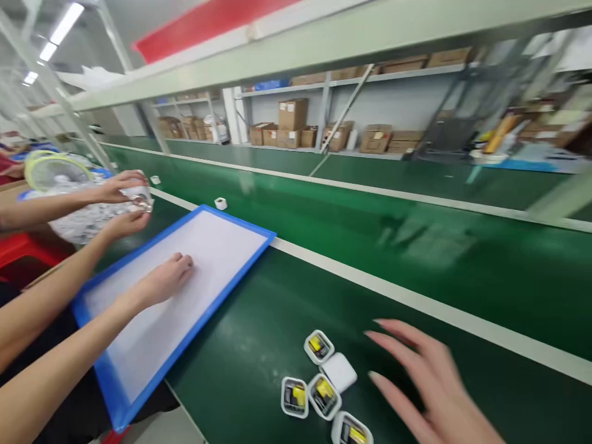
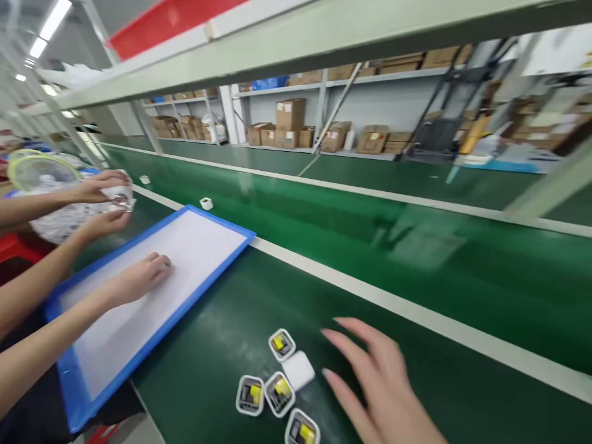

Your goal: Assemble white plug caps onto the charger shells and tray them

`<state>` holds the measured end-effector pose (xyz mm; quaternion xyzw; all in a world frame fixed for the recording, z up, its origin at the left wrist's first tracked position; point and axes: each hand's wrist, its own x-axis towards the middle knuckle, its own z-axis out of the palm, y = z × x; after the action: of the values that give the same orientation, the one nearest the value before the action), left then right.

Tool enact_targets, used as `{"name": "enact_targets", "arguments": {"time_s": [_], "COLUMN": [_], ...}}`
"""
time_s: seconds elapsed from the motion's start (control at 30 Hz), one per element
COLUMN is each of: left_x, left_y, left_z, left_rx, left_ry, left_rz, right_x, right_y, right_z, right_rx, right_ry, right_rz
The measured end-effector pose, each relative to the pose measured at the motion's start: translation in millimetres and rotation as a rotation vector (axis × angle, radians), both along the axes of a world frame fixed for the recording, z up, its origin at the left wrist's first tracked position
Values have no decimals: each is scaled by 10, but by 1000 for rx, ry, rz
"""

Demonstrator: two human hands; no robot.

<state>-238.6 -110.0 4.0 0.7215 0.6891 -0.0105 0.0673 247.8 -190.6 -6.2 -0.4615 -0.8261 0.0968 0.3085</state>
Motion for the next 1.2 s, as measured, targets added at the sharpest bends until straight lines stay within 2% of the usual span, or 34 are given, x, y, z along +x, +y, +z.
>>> {"name": "enact_targets", "arguments": {"time_s": [0.07,0.17,0.27,0.33,0.4,0.47,0.57,0.7,0.8,0.87,0.93,1.03,1.13,1.2], "left_x": [214,759,1491,2003,2478,2882,3289,3428,3381,3355,3343,3332,3316,3311], "left_y": [-13,-9,46,154,311,475,636,669,670,681,694,709,725,731], "left_z": [16,198,383,400,312,153,-107,-317,-375,-398,-419,-450,-479,-493], "left_rx": [30,93,127,115,8,-174,-349,-474,-548,-585,-616,-644,-637,-621], "left_ry": [-95,-313,-499,-625,-852,-1123,-1329,-1446,-1533,-1583,-1618,-1647,-1583,-1522], "left_rz": [-73,-261,-475,-554,-558,-517,-489,-498,-493,-489,-493,-507,-563,-602], "right_x": [-85,-175,-151,-122,-126,-161,-185,-54,65,110,143,221,335,397], "right_y": [5,75,76,39,0,-30,-78,-146,-127,-69,1,82,118,123], "right_z": [46,39,-33,-80,-110,-122,-112,-80,-78,-91,-102,-89,-56,-50], "right_rx": [-189,-402,-386,-328,-296,-282,-291,-394,-477,-519,-526,-469,-404,-377], "right_ry": [-88,-69,29,57,79,112,154,224,385,547,612,415,199,138], "right_rz": [153,303,331,357,381,387,384,280,161,125,104,49,42,28]}}
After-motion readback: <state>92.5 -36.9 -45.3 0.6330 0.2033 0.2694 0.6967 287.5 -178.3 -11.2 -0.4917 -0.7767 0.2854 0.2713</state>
